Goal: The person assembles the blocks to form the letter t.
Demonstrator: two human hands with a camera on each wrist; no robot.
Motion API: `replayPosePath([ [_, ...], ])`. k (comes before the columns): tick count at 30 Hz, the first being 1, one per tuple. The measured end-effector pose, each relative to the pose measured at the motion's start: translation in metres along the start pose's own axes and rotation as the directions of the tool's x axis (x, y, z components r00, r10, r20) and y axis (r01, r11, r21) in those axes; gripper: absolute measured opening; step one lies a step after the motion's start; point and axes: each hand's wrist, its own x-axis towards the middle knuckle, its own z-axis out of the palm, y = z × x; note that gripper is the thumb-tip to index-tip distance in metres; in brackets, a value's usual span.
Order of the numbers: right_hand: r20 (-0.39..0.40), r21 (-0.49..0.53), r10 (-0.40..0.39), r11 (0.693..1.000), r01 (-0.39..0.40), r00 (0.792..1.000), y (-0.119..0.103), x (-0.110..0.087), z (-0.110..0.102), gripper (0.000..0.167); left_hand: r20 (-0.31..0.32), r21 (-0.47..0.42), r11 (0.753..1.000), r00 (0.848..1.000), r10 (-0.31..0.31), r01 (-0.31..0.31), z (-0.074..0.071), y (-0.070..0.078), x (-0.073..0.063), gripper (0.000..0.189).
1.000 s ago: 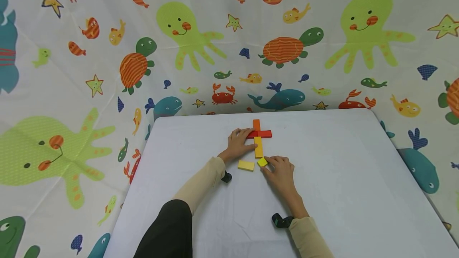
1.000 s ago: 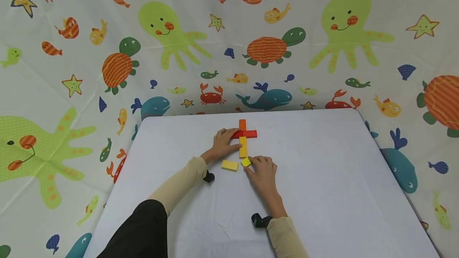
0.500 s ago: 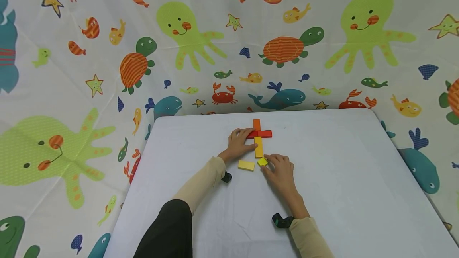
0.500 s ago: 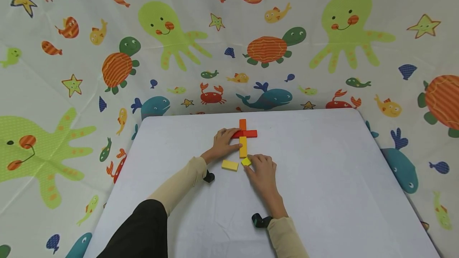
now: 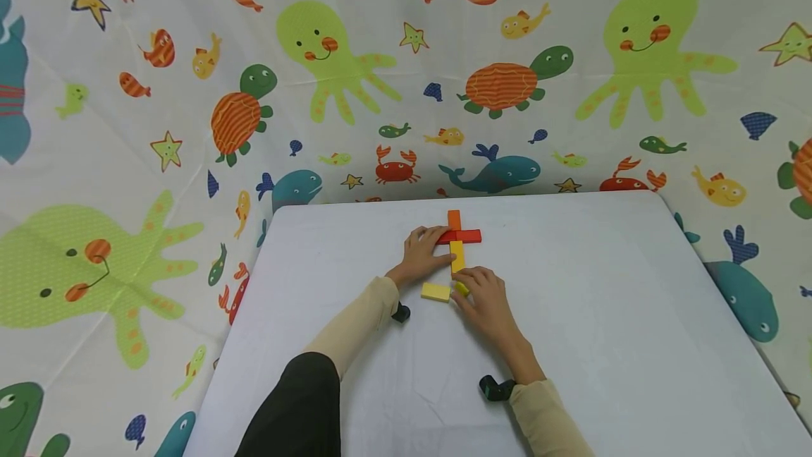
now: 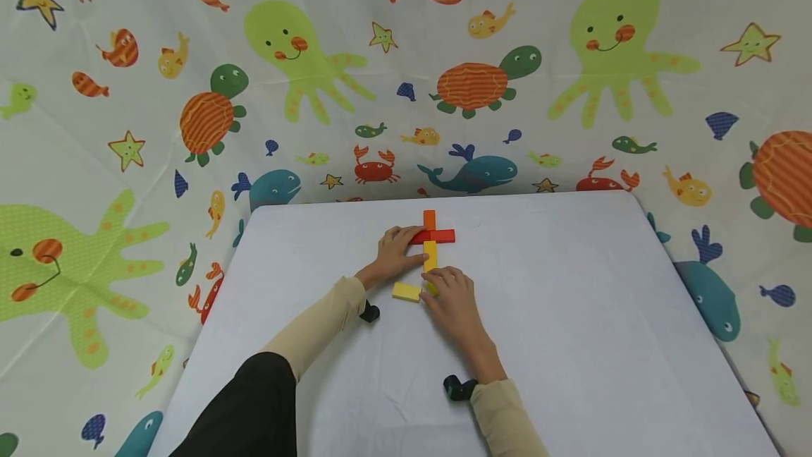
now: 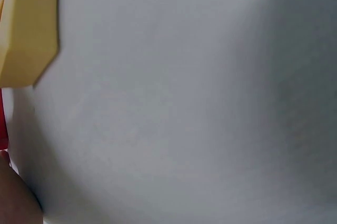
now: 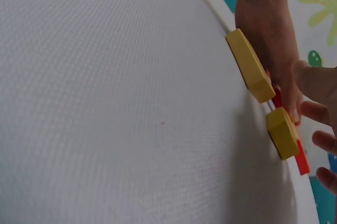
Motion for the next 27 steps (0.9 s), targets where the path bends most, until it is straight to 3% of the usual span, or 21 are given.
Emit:
replayPosePath([
  [9, 0.042, -0.08, -0.129, 0.988, 0.132, 0.991, -0.004, 0.005, 0.004, 0.041, 0.004, -0.024, 1.0, 1.0, -0.004, 0.004, -0.001, 0.001, -0.002, 0.075],
  [16, 0.127, -0.145, -0.14, 0.977, 0.158, 0.982, -0.005, 0.008, 0.008, 0.044, 0.001, -0.013, 1.0, 1.0, -0.003, 0.003, 0.0, 0.002, -0.002, 0.075],
  [23, 0.132, -0.179, -0.21, 0.956, 0.232, 0.969, -0.003, 0.011, 0.01, 0.043, 0.001, 0.002, 1.0, 1.0, -0.012, 0.012, 0.002, 0.003, -0.003, 0.075],
  [27, 0.17, -0.202, -0.213, 0.948, 0.245, 0.962, -0.002, 0.012, 0.01, 0.043, -0.001, -0.006, 1.0, 1.0, -0.012, 0.012, 0.002, 0.003, -0.003, 0.076],
])
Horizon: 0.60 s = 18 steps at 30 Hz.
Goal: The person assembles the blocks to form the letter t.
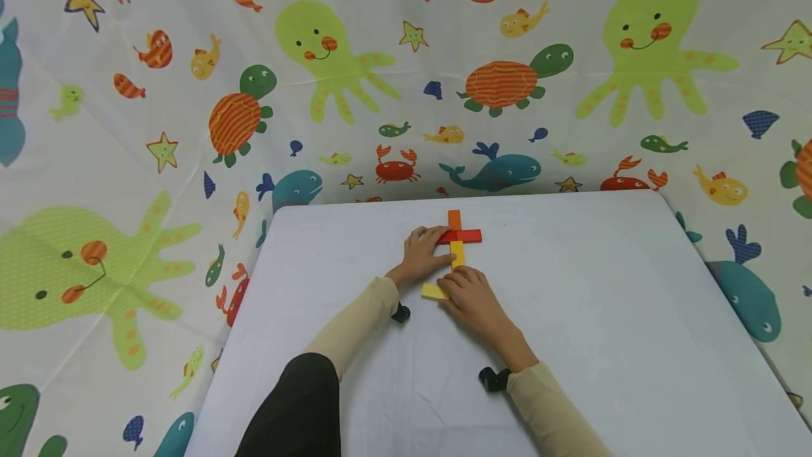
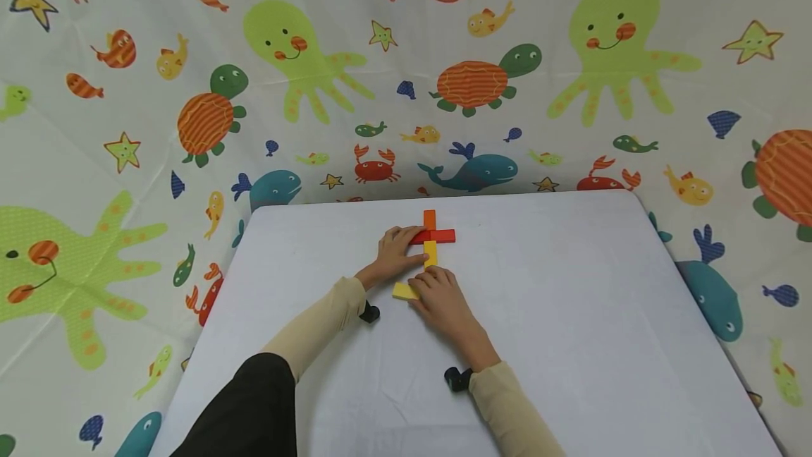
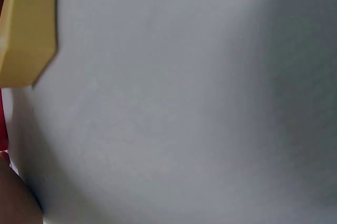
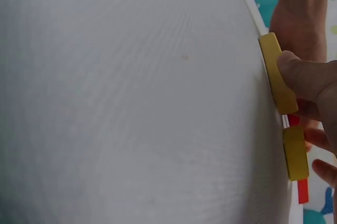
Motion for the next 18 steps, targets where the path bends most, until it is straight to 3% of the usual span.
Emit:
replayPosePath([
  [8, 0.043, -0.042, -0.016, 0.999, 0.017, 0.999, -0.0003, 0.0033, 0.0009, 0.041, -0.006, 0.0, 1.0, 1.0, 0.008, -0.008, 0.0012, -0.0025, 0.0009, 0.077],
  [18, -0.001, 0.011, -0.019, 1.0, 0.019, 1.0, -0.0002, 0.0031, 0.0017, 0.036, -0.006, -0.019, 1.0, 1.0, 0.004, -0.004, 0.0016, -0.0041, 0.0018, 0.077],
])
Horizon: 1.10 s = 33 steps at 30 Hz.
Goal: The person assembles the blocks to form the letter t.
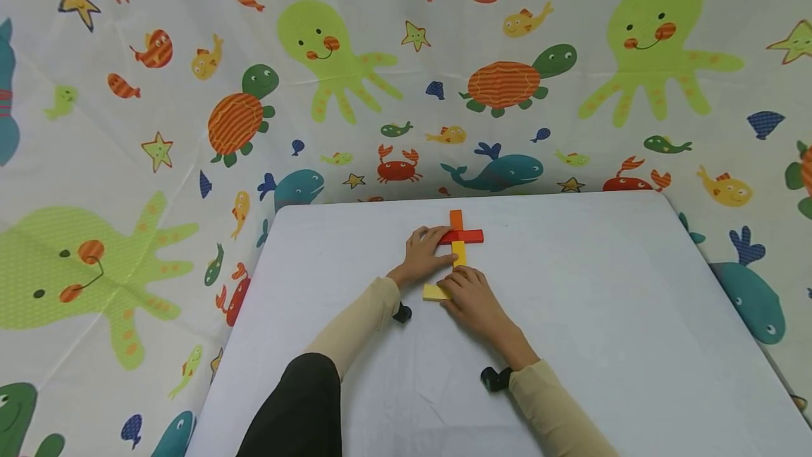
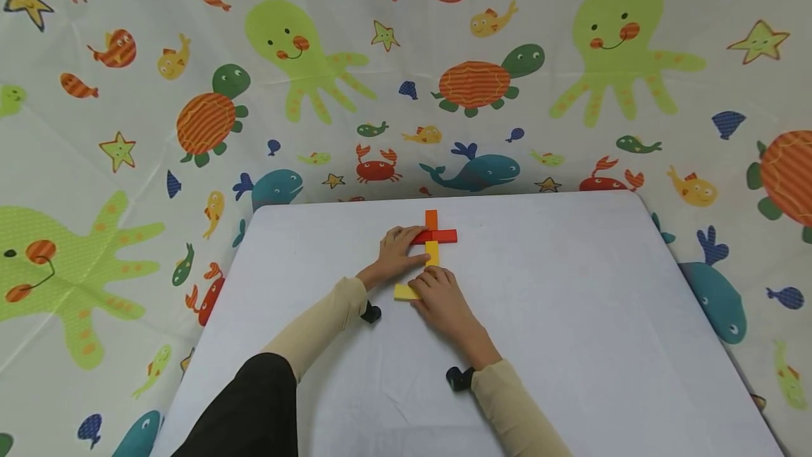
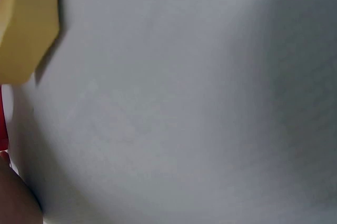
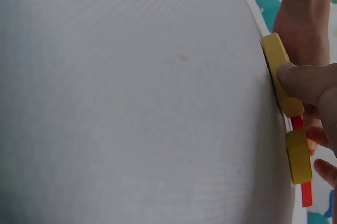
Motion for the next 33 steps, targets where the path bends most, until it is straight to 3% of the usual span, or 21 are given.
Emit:
replayPosePath([
  [11, 0.008, 0.002, 0.021, 1.0, -0.021, 1.0, 0.003, -0.005, -0.014, 0.037, 0.0, -0.001, 1.0, 1.0, 0.022, -0.022, -0.001, 0.001, 0.0, 0.076],
  [33, 0.024, 0.009, 0.18, 0.984, -0.18, 0.983, 0.034, -0.027, -0.045, 0.04, 0.031, 0.005, 1.0, 0.999, -0.015, 0.014, -0.003, 0.001, 0.001, 0.077],
])
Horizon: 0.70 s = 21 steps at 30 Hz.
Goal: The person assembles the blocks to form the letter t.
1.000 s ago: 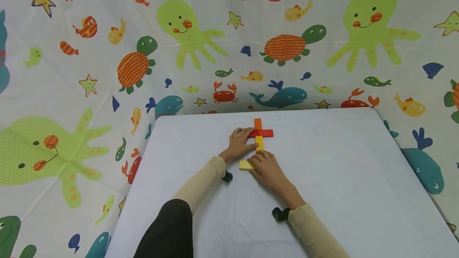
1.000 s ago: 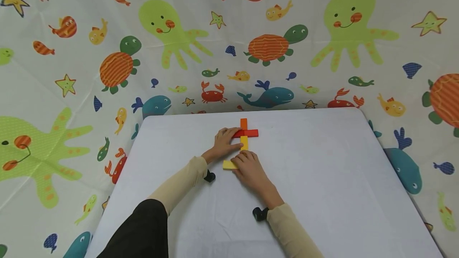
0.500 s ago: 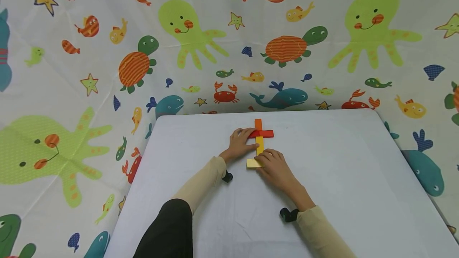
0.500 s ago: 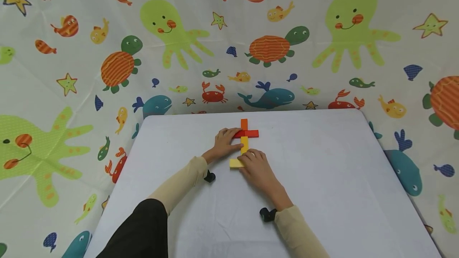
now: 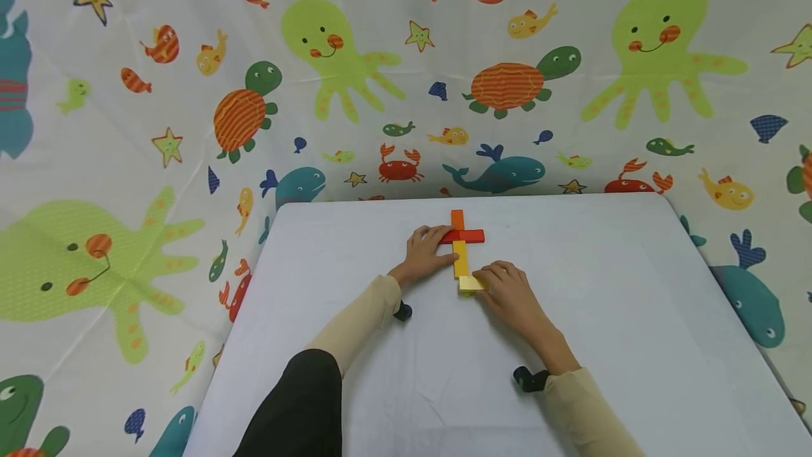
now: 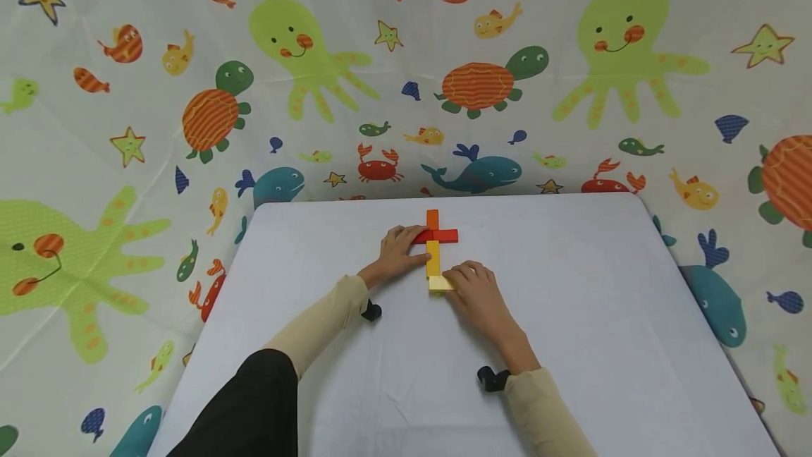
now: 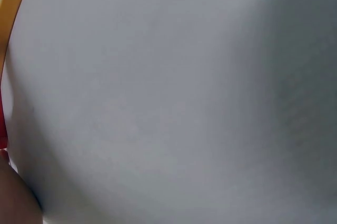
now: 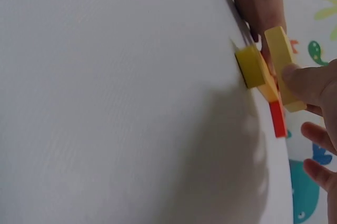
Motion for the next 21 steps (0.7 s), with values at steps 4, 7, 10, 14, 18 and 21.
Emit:
replayPosePath([
  [4, -0.01, 0.022, 0.035, 0.999, -0.034, 0.999, 0.007, -0.003, -0.002, 0.039, 0.0, -0.002, 1.0, 1.0, -0.004, 0.004, 0.0, -0.001, 0.001, 0.077],
  [7, -0.011, 0.028, 0.06, 0.998, -0.06, 0.998, 0.012, -0.006, -0.002, 0.039, -0.006, -0.004, 1.0, 1.0, -0.002, 0.002, -0.001, -0.001, 0.002, 0.077],
  [10, -0.016, 0.035, 0.072, 0.997, -0.071, 0.997, 0.016, -0.009, -0.002, 0.039, -0.005, -0.007, 1.0, 1.0, -0.001, 0.001, -0.001, -0.001, 0.003, 0.077],
  [14, -0.031, 0.047, 0.068, 0.997, -0.066, 0.997, 0.02, -0.013, -0.002, 0.04, -0.005, -0.011, 1.0, 1.0, -0.001, 0.001, -0.002, -0.001, 0.003, 0.077],
  [18, -0.027, 0.053, 0.073, 0.996, -0.071, 0.997, 0.024, -0.017, -0.002, 0.038, -0.016, -0.012, 1.0, 1.0, 0.009, -0.009, 0.0, -0.002, 0.003, 0.076],
  [21, -0.019, 0.063, 0.079, 0.995, -0.078, 0.997, 0.025, -0.019, -0.002, 0.037, -0.021, -0.004, 1.0, 1.0, 0.009, -0.009, 0.001, -0.002, 0.003, 0.075],
])
